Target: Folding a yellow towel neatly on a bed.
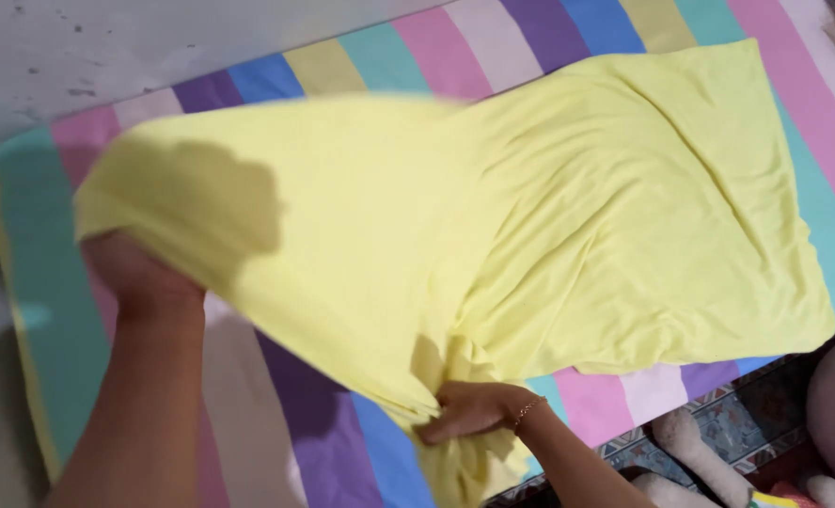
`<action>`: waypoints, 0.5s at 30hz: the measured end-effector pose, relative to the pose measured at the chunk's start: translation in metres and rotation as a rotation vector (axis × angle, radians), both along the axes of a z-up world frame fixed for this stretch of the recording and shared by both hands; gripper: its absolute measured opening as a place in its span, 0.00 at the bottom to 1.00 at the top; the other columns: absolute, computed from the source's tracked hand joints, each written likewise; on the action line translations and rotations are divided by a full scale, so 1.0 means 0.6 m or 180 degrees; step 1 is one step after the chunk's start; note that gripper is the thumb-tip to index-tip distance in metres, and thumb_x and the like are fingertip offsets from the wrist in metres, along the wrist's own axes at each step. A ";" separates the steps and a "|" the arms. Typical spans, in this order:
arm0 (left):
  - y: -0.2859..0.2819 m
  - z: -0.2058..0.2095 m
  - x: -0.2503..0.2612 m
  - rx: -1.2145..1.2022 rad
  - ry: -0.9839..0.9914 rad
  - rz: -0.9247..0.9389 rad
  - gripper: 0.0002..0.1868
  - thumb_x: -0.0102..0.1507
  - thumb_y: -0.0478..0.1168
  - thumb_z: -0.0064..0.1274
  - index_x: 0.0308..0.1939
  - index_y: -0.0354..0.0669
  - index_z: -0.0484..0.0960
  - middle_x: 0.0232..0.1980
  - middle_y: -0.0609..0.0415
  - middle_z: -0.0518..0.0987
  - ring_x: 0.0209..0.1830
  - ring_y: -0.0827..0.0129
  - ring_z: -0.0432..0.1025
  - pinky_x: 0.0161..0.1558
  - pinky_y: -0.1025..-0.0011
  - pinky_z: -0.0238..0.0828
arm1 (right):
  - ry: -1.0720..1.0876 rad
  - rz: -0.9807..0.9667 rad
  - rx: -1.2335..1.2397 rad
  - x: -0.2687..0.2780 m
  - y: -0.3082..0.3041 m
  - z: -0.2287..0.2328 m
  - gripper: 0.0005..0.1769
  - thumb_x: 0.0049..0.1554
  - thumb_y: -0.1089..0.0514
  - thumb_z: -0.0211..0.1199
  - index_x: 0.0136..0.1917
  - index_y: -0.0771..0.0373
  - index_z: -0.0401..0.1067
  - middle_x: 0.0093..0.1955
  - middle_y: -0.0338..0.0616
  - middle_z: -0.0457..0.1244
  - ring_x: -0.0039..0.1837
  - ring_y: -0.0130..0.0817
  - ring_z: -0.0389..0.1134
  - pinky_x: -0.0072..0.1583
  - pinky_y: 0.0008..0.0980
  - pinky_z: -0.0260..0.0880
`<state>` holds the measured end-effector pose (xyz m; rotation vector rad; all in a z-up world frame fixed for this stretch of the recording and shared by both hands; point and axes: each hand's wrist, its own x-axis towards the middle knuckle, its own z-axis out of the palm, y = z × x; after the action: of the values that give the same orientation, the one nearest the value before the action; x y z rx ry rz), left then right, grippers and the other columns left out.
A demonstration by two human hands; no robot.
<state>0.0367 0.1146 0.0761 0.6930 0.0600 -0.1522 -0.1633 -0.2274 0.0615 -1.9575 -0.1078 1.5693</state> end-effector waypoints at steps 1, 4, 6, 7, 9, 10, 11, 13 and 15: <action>0.010 0.007 -0.011 0.0065 0.0159 0.0111 0.29 0.75 0.50 0.28 0.69 0.32 0.71 0.68 0.40 0.74 0.65 0.50 0.73 0.67 0.53 0.74 | -0.0042 -0.0130 0.0103 0.002 0.011 -0.002 0.35 0.54 0.34 0.62 0.44 0.75 0.77 0.43 0.58 0.70 0.42 0.52 0.72 0.47 0.44 0.69; 0.034 0.044 -0.032 0.0254 0.0618 0.0454 0.30 0.71 0.50 0.27 0.68 0.35 0.71 0.69 0.43 0.75 0.67 0.54 0.74 0.69 0.55 0.72 | -0.0475 -0.0164 -0.0695 -0.021 0.048 -0.008 0.30 0.48 0.36 0.65 0.55 0.58 0.75 0.51 0.47 0.70 0.55 0.44 0.71 0.58 0.41 0.71; 0.035 0.066 -0.038 0.1337 0.1395 0.0157 0.28 0.69 0.50 0.27 0.66 0.40 0.71 0.65 0.46 0.75 0.63 0.57 0.72 0.65 0.53 0.71 | -0.0578 -0.0146 -0.0807 -0.023 0.057 -0.019 0.30 0.49 0.35 0.64 0.54 0.59 0.75 0.50 0.47 0.71 0.55 0.44 0.72 0.58 0.40 0.71; 0.037 0.073 -0.039 0.1863 0.1788 -0.0007 0.28 0.68 0.50 0.27 0.65 0.42 0.71 0.62 0.48 0.75 0.61 0.58 0.71 0.63 0.52 0.70 | -0.0625 -0.0130 -0.0868 -0.026 0.059 -0.024 0.30 0.50 0.34 0.63 0.53 0.60 0.76 0.50 0.48 0.71 0.55 0.44 0.72 0.58 0.40 0.71; 0.036 0.079 -0.031 0.1428 0.1637 -0.0091 0.27 0.68 0.48 0.28 0.64 0.40 0.72 0.62 0.48 0.76 0.61 0.58 0.72 0.63 0.52 0.71 | -0.0677 -0.0344 -0.0882 -0.023 0.058 -0.030 0.31 0.50 0.34 0.64 0.53 0.60 0.76 0.50 0.48 0.71 0.55 0.44 0.72 0.58 0.40 0.71; 0.034 0.079 -0.026 0.1211 0.1555 -0.0130 0.27 0.68 0.47 0.28 0.64 0.39 0.72 0.62 0.47 0.76 0.62 0.58 0.73 0.63 0.52 0.71 | -0.0708 -0.0449 -0.0888 -0.020 0.058 -0.031 0.31 0.50 0.33 0.64 0.53 0.60 0.76 0.50 0.49 0.71 0.54 0.44 0.72 0.59 0.40 0.71; 0.028 0.076 -0.020 0.1095 0.1535 -0.0108 0.27 0.69 0.49 0.28 0.63 0.39 0.72 0.61 0.47 0.76 0.61 0.57 0.73 0.62 0.53 0.71 | -0.0698 -0.0568 -0.0927 -0.018 0.061 -0.031 0.31 0.50 0.34 0.64 0.52 0.61 0.76 0.50 0.49 0.71 0.54 0.43 0.73 0.58 0.40 0.71; 0.007 0.069 -0.008 0.0864 0.1486 -0.0071 0.28 0.70 0.53 0.27 0.62 0.40 0.72 0.59 0.46 0.77 0.59 0.56 0.73 0.60 0.53 0.69 | -0.0685 -0.0813 -0.1006 -0.013 0.068 -0.030 0.30 0.49 0.35 0.64 0.50 0.63 0.77 0.49 0.50 0.72 0.53 0.43 0.75 0.58 0.39 0.72; -0.016 0.070 0.002 0.1625 0.1846 -0.0020 0.26 0.70 0.55 0.28 0.61 0.43 0.71 0.60 0.49 0.74 0.61 0.57 0.71 0.63 0.52 0.67 | -0.0623 -0.0870 -0.0885 -0.015 0.074 -0.027 0.30 0.49 0.36 0.64 0.49 0.64 0.78 0.49 0.51 0.72 0.52 0.43 0.74 0.57 0.39 0.72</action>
<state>0.0377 0.1049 0.1181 1.1399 0.6706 -0.3476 -0.1725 -0.1830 0.0450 -2.2276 0.3022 1.2665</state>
